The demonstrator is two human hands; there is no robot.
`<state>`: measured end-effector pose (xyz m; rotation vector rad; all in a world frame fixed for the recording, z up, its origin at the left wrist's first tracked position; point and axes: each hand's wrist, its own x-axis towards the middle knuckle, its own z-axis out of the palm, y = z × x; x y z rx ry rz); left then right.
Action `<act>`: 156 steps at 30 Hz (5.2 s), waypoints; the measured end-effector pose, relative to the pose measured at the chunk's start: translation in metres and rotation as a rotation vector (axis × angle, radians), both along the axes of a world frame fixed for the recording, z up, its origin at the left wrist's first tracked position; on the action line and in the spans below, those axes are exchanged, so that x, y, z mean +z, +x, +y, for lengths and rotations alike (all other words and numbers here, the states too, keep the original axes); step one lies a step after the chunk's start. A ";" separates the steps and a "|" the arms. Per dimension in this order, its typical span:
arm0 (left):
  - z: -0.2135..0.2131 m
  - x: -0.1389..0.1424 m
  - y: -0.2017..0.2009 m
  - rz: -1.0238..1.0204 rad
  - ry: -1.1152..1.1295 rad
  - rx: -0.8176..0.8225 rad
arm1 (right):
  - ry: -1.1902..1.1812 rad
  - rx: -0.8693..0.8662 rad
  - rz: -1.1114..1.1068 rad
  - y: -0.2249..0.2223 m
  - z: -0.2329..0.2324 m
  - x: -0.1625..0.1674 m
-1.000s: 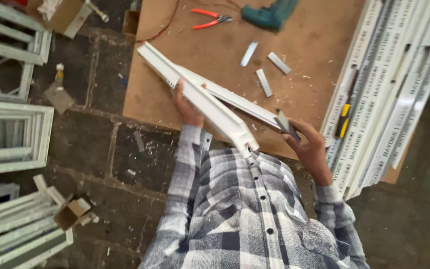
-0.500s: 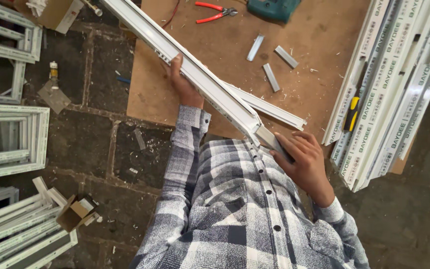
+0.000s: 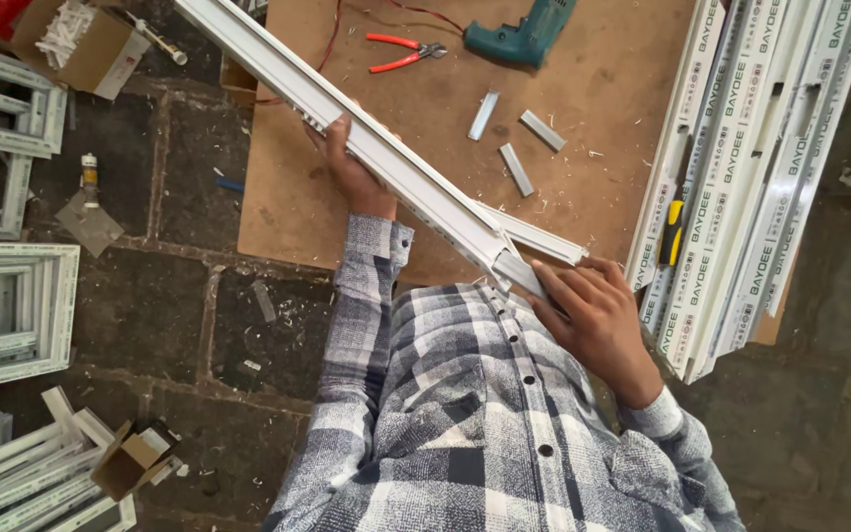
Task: The person picks up white PVC window frame profiles from a workbench, aligns and fits small components into the profile channels, and uses a power drill on the profiles. They turn the profiles over and reposition them on the bench while working on successive pieces.
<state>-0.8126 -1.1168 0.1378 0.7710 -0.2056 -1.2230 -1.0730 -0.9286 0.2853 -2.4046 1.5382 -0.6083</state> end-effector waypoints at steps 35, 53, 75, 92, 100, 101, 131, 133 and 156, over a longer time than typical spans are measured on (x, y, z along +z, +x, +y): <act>0.034 -0.055 -0.014 -0.185 0.063 0.188 | 0.310 -0.300 -0.602 0.036 0.003 -0.090; 0.090 0.032 -0.031 0.043 -0.169 -0.264 | -0.126 -0.417 -1.006 -0.087 0.014 -0.061; 0.088 0.031 -0.048 -0.147 -0.072 -0.168 | 0.018 -0.444 -1.183 -0.096 0.037 -0.123; 0.071 0.043 -0.054 0.014 -0.116 -0.156 | -0.017 -0.416 -1.311 -0.098 0.038 -0.138; 0.076 0.035 -0.039 -0.463 -0.158 -0.285 | -0.049 -0.408 -1.433 -0.094 0.030 -0.134; 0.076 0.035 -0.038 -0.434 -0.158 -0.261 | -0.045 -0.416 -1.422 -0.095 0.030 -0.133; 0.071 0.037 -0.023 -0.375 -0.258 -0.631 | -0.341 -0.483 -1.362 -0.124 0.010 -0.072; 0.072 0.037 -0.027 -0.317 -0.155 -0.564 | -0.384 -0.455 -1.178 -0.127 0.011 -0.065; 0.083 -0.013 -0.010 -0.066 -0.144 -0.364 | -0.257 -0.591 -0.717 -0.068 0.019 -0.034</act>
